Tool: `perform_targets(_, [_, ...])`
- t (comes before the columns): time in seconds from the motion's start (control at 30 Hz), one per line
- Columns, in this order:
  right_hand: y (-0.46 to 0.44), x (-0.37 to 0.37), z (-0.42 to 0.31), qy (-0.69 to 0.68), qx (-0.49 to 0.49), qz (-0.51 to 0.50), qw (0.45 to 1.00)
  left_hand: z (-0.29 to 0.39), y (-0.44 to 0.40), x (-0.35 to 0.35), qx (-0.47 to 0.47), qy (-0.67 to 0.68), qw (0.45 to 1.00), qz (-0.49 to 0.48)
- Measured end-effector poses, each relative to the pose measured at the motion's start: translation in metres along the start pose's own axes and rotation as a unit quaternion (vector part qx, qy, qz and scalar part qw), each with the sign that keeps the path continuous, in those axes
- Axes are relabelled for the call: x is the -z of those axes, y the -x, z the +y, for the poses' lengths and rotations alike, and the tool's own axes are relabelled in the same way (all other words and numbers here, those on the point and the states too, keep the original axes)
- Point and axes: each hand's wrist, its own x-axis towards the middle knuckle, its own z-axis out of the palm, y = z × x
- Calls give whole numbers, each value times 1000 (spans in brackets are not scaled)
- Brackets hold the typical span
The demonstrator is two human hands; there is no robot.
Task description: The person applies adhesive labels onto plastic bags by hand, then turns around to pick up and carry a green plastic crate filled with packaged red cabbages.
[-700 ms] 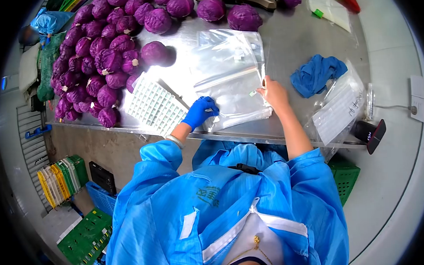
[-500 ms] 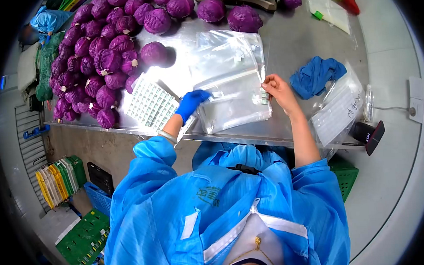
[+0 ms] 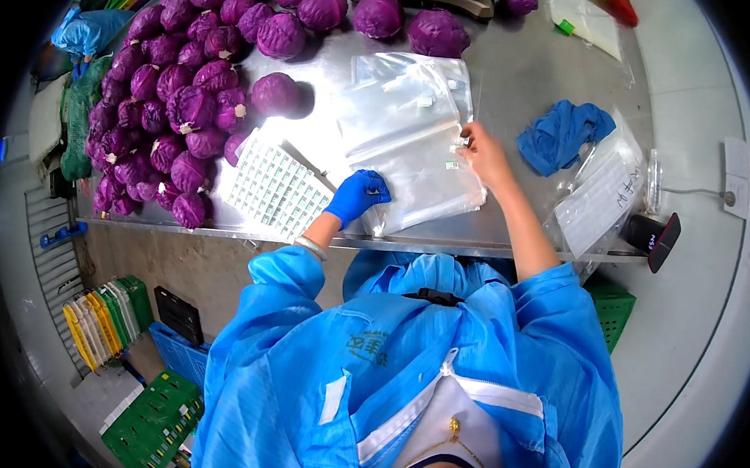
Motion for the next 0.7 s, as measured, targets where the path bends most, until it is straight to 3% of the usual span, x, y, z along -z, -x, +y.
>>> perform_targets(0.07, [3,8,-4,-160,11,7,987,-5,1,-1,-128,-103,986,19])
perform_targets(0.13, [9,15,-13,-284,23,2,958,-2,7,-3,-273,-278,919,67])
perform_targets(0.17, [12,18,-16,-239,15,-11,971,-15,3,-7,-293,-264,914,91])
perform_targets(0.27, [17,16,-12,-149,6,-43,988,-17,-7,-3,-23,-30,999,35])
perform_targets(0.4, [22,12,-7,-289,15,-25,957,-26,-15,16,-31,174,984,7])
perform_targets(0.43, [22,11,-6,-299,15,-28,954,1,-10,32,36,161,984,72])
perform_targets(0.47, [23,10,-5,-310,12,-31,950,-4,-13,43,31,231,954,187])
perform_targets(0.5, [23,8,-6,-218,-1,-55,974,30,-7,61,114,233,911,319])
perform_targets(0.53, [20,4,-9,-124,-15,-79,989,12,-16,70,-24,243,865,439])
perform_targets(0.57, [17,1,-11,-29,-28,-103,994,-5,-21,65,-78,198,858,467])
perform_targets(0.6, [13,-7,-2,27,26,-86,996,-3,-19,60,-132,152,846,493])
perform_targets(0.67, [6,-32,21,140,135,-52,980,13,2,23,-123,93,957,244])
perform_targets(0.7, [7,-34,12,189,104,-55,975,6,2,9,-214,-66,964,146])
